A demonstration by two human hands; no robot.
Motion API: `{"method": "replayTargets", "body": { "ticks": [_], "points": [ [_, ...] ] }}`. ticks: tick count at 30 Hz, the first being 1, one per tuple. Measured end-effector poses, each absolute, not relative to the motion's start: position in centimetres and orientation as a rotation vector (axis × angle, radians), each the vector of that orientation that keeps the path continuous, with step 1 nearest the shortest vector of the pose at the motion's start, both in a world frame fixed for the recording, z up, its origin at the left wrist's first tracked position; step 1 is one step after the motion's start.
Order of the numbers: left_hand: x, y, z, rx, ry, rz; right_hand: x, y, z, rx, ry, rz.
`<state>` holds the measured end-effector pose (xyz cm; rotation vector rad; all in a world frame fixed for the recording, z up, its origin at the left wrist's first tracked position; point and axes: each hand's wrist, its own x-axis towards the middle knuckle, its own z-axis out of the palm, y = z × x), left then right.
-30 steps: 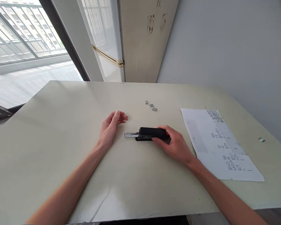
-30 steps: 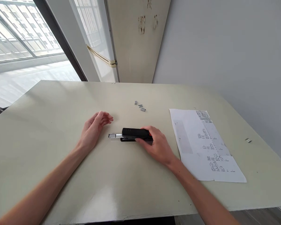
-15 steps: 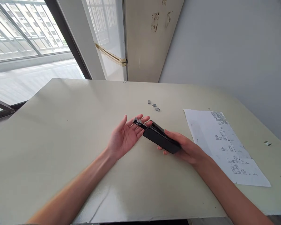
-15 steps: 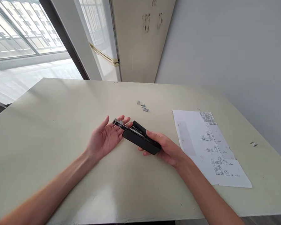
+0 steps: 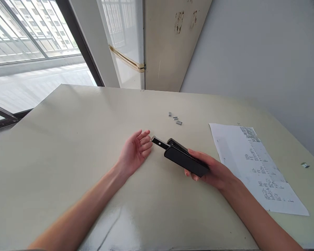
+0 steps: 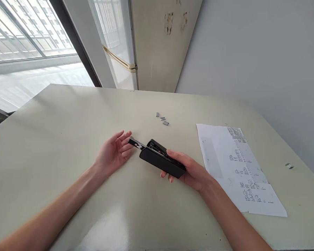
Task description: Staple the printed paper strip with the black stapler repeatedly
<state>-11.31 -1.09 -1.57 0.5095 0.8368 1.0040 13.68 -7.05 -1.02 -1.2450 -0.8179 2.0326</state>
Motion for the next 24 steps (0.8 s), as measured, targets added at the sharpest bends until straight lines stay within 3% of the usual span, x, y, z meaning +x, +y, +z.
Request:
{"method": "replayTargets", "body": {
  "ticks": [13, 19, 24],
  "points": [
    [-10.9, -4.4, -1.3, 1.735, 1.118, 1.215, 14.4, -7.1, -1.4, -1.203, -0.942, 1.911],
    [-10.6, -4.4, -2.1, 2.101, 1.064, 0.868, 13.1, -7.6, -1.2, -1.298, -1.195, 1.459],
    [-10.4, -3.7, -1.8, 1.55, 1.077, 0.984, 12.6, -7.9, -2.4, -1.452, -1.465, 0.932]
  ]
}}
